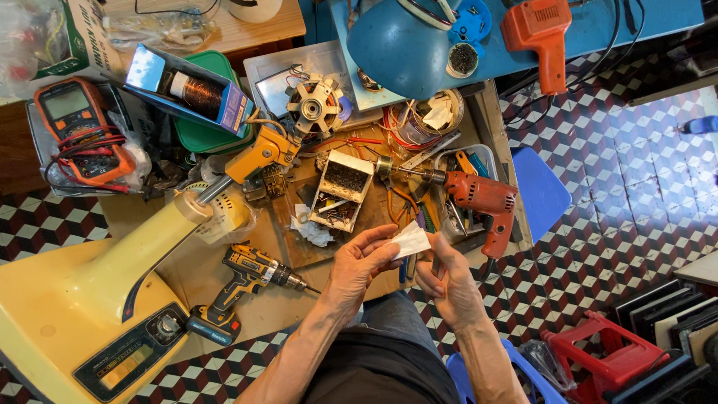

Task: The person uses a red heat gun to apply heat to a small cylindrical metal component, then wipes it with a white cloth. They continue to wipe and handle the component and a nearby motor-like assembly, using a screwdriver to adjust parts. The person places the components on the workbench and continues to wipe and manipulate them.

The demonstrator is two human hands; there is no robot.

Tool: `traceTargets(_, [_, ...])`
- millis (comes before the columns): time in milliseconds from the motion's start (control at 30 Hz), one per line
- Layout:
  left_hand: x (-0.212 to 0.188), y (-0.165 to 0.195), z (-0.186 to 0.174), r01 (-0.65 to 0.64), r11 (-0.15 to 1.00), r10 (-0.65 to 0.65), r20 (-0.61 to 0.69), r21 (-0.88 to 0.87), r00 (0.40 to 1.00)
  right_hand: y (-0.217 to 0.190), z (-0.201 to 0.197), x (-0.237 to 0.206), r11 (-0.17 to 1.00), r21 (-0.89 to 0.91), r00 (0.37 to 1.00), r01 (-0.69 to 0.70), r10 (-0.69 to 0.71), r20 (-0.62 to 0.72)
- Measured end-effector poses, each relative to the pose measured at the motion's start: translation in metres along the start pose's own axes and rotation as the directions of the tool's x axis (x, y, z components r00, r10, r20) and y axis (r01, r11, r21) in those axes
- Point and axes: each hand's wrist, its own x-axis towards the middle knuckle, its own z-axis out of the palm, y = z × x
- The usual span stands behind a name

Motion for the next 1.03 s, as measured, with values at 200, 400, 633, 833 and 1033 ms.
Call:
traceTargets(200, [-0.002, -0.007, -0.004, -0.020, 0.931, 0.060, -0.098, 0.364, 0.993, 0.016, 0.005, -0.005, 0.676, -0.694, 0.888, 0.250, -0.446, -0.115])
traceTargets(400, [0.005, -0.024, -0.003, 0.104, 0.983, -0.078, -0.169, 0.154, 0.982, 0.029, 0.016, -0.018, 0.172, -0.889, 0.716, 0.423, -0.665, 0.212])
traceTargets(633, [0.003, -0.043, -0.024, 0.206, 0.974, -0.217, -0.137, -0.091, 0.966, 0.034, 0.008, -0.024, 0.203, -0.905, 0.800, 0.374, -0.564, 0.205])
traceTargets(833, [0.011, -0.055, -0.056, 0.156, 0.985, -0.174, -0.341, -0.079, 0.924, 0.071, -0.015, -0.009, 0.674, -0.736, 0.927, 0.063, -0.314, -0.208])
traceTargets(1033, [-0.002, -0.045, -0.089, 0.107, 0.994, -0.085, -0.438, 0.026, 0.895, 0.129, -0.056, 0.073, 0.640, -0.711, 0.885, -0.290, -0.103, -0.454])
